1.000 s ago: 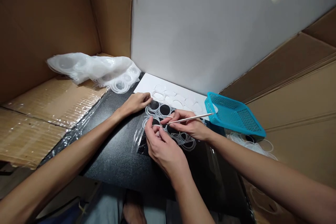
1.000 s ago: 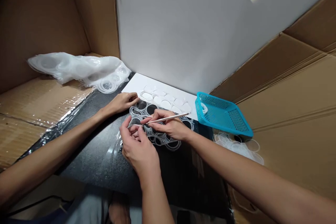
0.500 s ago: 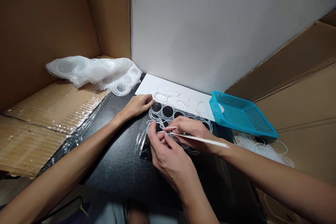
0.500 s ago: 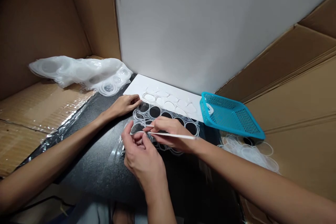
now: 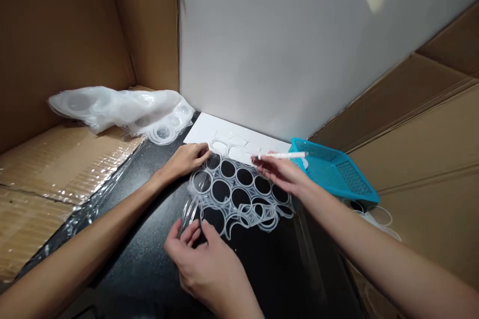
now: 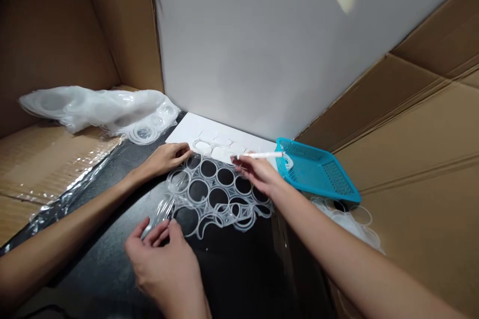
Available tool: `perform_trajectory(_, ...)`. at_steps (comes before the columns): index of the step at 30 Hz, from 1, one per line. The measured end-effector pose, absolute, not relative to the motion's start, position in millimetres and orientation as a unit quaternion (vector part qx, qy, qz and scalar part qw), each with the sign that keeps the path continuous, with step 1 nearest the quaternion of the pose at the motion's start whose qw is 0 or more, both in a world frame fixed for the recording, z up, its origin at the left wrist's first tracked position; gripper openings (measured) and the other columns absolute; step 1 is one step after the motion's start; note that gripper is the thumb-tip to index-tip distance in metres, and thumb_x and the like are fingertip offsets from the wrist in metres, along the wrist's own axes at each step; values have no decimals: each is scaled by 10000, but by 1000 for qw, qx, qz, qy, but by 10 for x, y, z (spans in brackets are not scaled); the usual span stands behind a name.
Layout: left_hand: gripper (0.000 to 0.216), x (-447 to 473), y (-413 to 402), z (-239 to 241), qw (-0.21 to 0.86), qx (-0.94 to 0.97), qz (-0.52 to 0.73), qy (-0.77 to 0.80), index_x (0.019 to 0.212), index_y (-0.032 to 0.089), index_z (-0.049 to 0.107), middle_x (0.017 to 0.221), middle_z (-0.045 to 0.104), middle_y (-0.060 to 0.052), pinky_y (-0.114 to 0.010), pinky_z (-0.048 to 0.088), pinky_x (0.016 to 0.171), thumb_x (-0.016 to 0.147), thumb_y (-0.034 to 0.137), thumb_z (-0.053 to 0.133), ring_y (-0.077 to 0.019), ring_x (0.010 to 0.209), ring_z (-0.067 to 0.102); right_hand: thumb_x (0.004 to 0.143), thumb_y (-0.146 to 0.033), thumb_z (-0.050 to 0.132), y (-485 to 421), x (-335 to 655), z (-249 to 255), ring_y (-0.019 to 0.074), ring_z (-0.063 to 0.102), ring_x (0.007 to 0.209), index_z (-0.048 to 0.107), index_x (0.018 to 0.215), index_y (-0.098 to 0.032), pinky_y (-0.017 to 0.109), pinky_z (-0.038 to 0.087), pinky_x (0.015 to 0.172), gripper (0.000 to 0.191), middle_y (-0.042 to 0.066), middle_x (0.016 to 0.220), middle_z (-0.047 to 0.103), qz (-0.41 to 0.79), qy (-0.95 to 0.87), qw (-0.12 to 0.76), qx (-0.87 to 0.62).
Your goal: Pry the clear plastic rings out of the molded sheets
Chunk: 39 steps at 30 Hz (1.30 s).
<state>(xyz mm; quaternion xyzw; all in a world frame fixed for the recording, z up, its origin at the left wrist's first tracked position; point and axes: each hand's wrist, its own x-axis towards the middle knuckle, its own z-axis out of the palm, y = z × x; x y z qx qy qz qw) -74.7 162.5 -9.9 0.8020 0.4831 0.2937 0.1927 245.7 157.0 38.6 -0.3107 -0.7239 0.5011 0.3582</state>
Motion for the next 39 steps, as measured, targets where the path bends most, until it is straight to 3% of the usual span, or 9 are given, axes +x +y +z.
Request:
perform_trajectory(3, 334, -745, 1629, -109, 190, 802, 294, 484, 868, 225, 636, 756, 659, -13, -304, 352, 653, 1061, 448, 478, -175, 665, 568, 1063, -279, 532, 1106, 2594, 435, 189, 762, 799, 684, 1018, -309, 340, 648, 606, 161, 30, 902, 766, 568, -695, 328, -295)
perform_trajectory(7, 325, -751, 1633, -121, 190, 802, 287, 488, 885, 225, 634, 790, 669, -23, -310, 360, 672, 1062, 444, 471, -182, 697, 578, 1088, -273, 517, 512, 2726, 502, 138, 779, 1009, 714, 1094, -306, 222, 650, 715, 200, 37, 1080, 775, 725, -540, 299, -305)
perform_trajectory(12, 321, -752, 1623, -110, 190, 804, 280, 488, 902, 222, 641, 795, 667, -26, -310, 361, 674, 1062, 440, 467, -180, 694, 566, 985, -248, 686, 249, 2818, 720, 166, 755, 1100, 734, 1068, -277, 225, 646, 777, 101, 44, 1160, 777, 873, -272, 263, -307)
perform_trajectory(16, 327, -752, 1612, -86, 189, 807, 272, 489, 890, 221, 636, 783, 659, -25, -309, 351, 662, 1062, 438, 463, -180, 688, 560, 806, -311, 815, 183, 2829, 939, 244, 762, 1010, 682, 828, -247, 275, 613, 603, 150, 84, 1189, 781, 884, -260, 237, -307)
perform_trajectory(19, 324, -753, 1616, -81, 189, 806, 265, 495, 893, 224, 641, 793, 669, -30, -309, 351, 663, 1056, 447, 471, -184, 695, 568, 710, -375, 840, 143, 2869, 1068, 251, 756, 899, 580, 694, -239, 223, 501, 430, 293, 91, 1113, 787, 894, -256, 216, -296)
perform_trajectory(21, 325, -754, 1619, -76, 190, 804, 263, 499, 896, 227, 642, 796, 675, -32, -310, 351, 664, 1049, 459, 473, -189, 699, 575, 704, -384, 847, 138, 2913, 1125, 244, 757, 864, 540, 665, -236, 214, 484, 394, 343, 94, 1099, 787, 903, -267, 195, -275)
perform_trajectory(27, 376, -754, 1617, -53, 207, 795, 278, 498, 823, 235, 621, 735, 666, -19, -304, 369, 655, 1007, 528, 475, -201, 666, 608, 756, -302, 870, 264, 3047, 1137, 211, 778, 846, 505, 691, -225, 279, 621, 592, 379, 43, 1022, 803, 899, -333, 157, -236)
perform_trajectory(33, 394, -754, 1619, -58, 214, 791, 276, 503, 839, 239, 614, 745, 657, -17, -304, 375, 674, 997, 564, 457, -212, 685, 622, 758, -304, 882, 290, 3058, 1199, 213, 771, 926, 537, 711, -229, 324, 632, 759, 356, -1, 877, 716, 853, -385, 167, -312)
perform_trajectory(39, 375, -752, 1614, -62, 209, 790, 278, 505, 818, 246, 606, 731, 647, -15, -305, 361, 665, 997, 542, 460, -204, 667, 596, 725, -403, 884, 224, 2965, 1553, 215, 740, 769, 518, 689, -253, 338, 615, 644, 397, -22, 769, 607, 758, -550, 109, -333)
